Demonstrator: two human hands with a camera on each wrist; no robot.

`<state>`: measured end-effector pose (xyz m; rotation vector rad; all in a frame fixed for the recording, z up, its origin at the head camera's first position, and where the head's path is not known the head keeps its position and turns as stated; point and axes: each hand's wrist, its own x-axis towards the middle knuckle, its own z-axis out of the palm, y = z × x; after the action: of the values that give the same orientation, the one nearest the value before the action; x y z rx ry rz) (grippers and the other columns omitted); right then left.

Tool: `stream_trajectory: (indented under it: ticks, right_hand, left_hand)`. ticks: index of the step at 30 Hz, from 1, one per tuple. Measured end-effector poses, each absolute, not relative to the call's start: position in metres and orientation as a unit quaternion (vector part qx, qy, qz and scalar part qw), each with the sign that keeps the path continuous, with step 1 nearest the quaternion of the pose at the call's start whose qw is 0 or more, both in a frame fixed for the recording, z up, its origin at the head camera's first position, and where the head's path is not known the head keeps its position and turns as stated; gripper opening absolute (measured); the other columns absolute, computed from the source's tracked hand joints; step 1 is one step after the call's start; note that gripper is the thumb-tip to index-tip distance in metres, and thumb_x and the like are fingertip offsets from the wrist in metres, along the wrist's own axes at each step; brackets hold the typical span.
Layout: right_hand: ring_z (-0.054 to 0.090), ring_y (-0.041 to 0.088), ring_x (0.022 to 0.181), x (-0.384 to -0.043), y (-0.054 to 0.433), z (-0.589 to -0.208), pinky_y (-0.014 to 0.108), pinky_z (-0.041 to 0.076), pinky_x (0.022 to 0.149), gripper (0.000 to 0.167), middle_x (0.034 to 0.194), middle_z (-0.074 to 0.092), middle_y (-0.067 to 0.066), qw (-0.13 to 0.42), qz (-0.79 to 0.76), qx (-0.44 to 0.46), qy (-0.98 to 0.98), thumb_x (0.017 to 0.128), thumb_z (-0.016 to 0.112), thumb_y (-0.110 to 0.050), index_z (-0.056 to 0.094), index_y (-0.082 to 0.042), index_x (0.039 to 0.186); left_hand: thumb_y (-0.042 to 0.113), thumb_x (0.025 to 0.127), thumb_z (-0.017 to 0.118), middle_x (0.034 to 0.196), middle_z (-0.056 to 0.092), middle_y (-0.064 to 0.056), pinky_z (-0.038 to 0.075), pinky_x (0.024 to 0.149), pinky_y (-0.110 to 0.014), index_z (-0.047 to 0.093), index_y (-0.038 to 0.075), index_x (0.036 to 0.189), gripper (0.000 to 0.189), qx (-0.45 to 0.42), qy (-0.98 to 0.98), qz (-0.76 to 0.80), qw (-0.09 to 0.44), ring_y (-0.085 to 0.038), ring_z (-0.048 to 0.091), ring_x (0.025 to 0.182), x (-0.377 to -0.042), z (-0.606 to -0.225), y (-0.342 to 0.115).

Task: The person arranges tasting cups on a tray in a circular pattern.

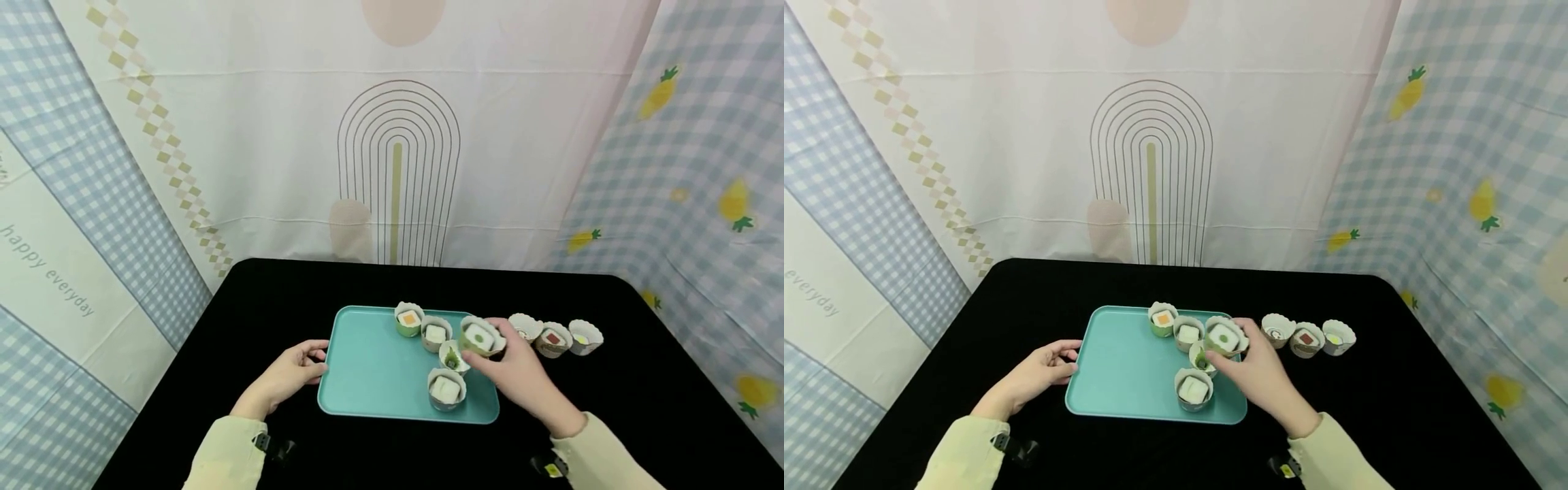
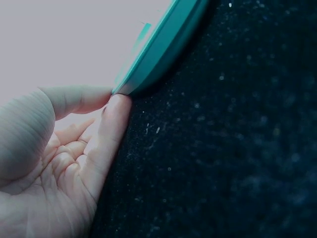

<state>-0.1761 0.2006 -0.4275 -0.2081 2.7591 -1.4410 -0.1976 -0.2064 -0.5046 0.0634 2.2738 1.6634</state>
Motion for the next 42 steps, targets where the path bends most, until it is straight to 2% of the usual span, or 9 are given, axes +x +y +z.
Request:
stream_trajectory:
  ticks: [4,11,20,25,29,33,36,40,42]
  right_hand:
    - [0.064,0.022,0.112,-0.176,0.178,-0.434,0.04,0.057,0.091,0.06,0.129,0.063,0.01,0.029,-0.459,-0.086,0.884,0.093,0.082,-0.033,0.054,-0.014,0.141]
    - [0.067,0.021,0.109,-0.176,0.142,-0.442,0.041,0.06,0.088,0.056,0.127,0.066,0.008,0.042,-0.464,-0.126,0.876,0.088,0.086,-0.022,0.058,-0.014,0.136]
    - [0.065,0.017,0.109,-0.177,0.118,-0.453,0.041,0.054,0.095,0.047,0.119,0.068,0.0,0.04,-0.42,-0.191,0.886,0.087,0.086,-0.017,0.061,-0.016,0.126]
    - [0.061,0.017,0.103,-0.179,0.113,-0.457,0.048,0.036,0.097,0.035,0.11,0.07,-0.004,0.028,-0.383,-0.206,0.9,0.087,0.086,-0.017,0.065,-0.016,0.115]
    - [0.062,0.02,0.102,-0.181,0.111,-0.461,0.054,0.033,0.096,0.035,0.112,0.07,0.001,0.034,-0.36,-0.218,0.907,0.088,0.084,-0.013,0.066,-0.011,0.118]
    - [0.063,0.023,0.106,-0.181,0.11,-0.461,0.055,0.034,0.096,0.049,0.117,0.07,0.002,0.039,-0.334,-0.225,0.914,0.088,0.087,-0.022,0.066,-0.008,0.129]
    - [0.062,0.027,0.117,-0.181,0.111,-0.46,0.059,0.033,0.101,0.056,0.124,0.07,0.003,0.041,-0.322,-0.233,0.917,0.086,0.088,-0.029,0.067,-0.008,0.133]
    - [0.056,0.033,0.127,-0.18,0.113,-0.459,0.065,0.029,0.106,0.054,0.128,0.069,0.004,0.044,-0.309,-0.244,0.918,0.085,0.089,-0.033,0.071,-0.011,0.13]
    - [0.056,0.033,0.125,-0.18,0.114,-0.459,0.065,0.029,0.106,0.049,0.125,0.069,0.002,0.042,-0.302,-0.249,0.919,0.084,0.089,-0.034,0.073,-0.013,0.126]
  left_hand:
    - [0.011,0.103,0.064,0.124,0.059,-0.013,0.061,0.091,-0.039,0.051,0.006,0.152,0.05,0.023,0.796,0.583,0.161,-0.02,0.064,0.098,-0.198,-0.506,-0.206]
    - [0.011,0.103,0.064,0.123,0.059,-0.012,0.061,0.09,-0.038,0.051,0.006,0.152,0.051,0.019,0.797,0.582,0.159,-0.021,0.064,0.097,-0.197,-0.507,-0.207]
    - [0.01,0.103,0.064,0.122,0.059,-0.012,0.061,0.09,-0.038,0.052,0.006,0.152,0.05,0.015,0.801,0.579,0.155,-0.02,0.064,0.097,-0.196,-0.507,-0.206]
    - [0.01,0.103,0.064,0.123,0.059,-0.012,0.061,0.09,-0.038,0.052,0.005,0.152,0.05,0.015,0.801,0.578,0.156,-0.02,0.064,0.097,-0.196,-0.506,-0.206]
    - [0.01,0.104,0.064,0.123,0.059,-0.013,0.061,0.09,-0.038,0.051,0.005,0.152,0.05,0.017,0.799,0.58,0.159,-0.021,0.064,0.097,-0.197,-0.506,-0.207]
    - [0.01,0.103,0.064,0.124,0.059,-0.013,0.061,0.09,-0.038,0.051,0.005,0.152,0.051,0.016,0.799,0.58,0.158,-0.021,0.064,0.097,-0.196,-0.505,-0.207]
    - [0.01,0.103,0.064,0.124,0.059,-0.013,0.061,0.09,-0.038,0.052,0.005,0.152,0.051,0.016,0.801,0.578,0.156,-0.021,0.064,0.097,-0.196,-0.505,-0.206]
    - [0.01,0.103,0.064,0.124,0.059,-0.013,0.061,0.09,-0.038,0.052,0.005,0.152,0.05,0.017,0.801,0.579,0.154,-0.02,0.064,0.097,-0.197,-0.505,-0.205]
    - [0.01,0.103,0.064,0.123,0.059,-0.013,0.061,0.09,-0.038,0.052,0.005,0.152,0.05,0.018,0.8,0.579,0.155,-0.021,0.064,0.097,-0.197,-0.505,-0.205]
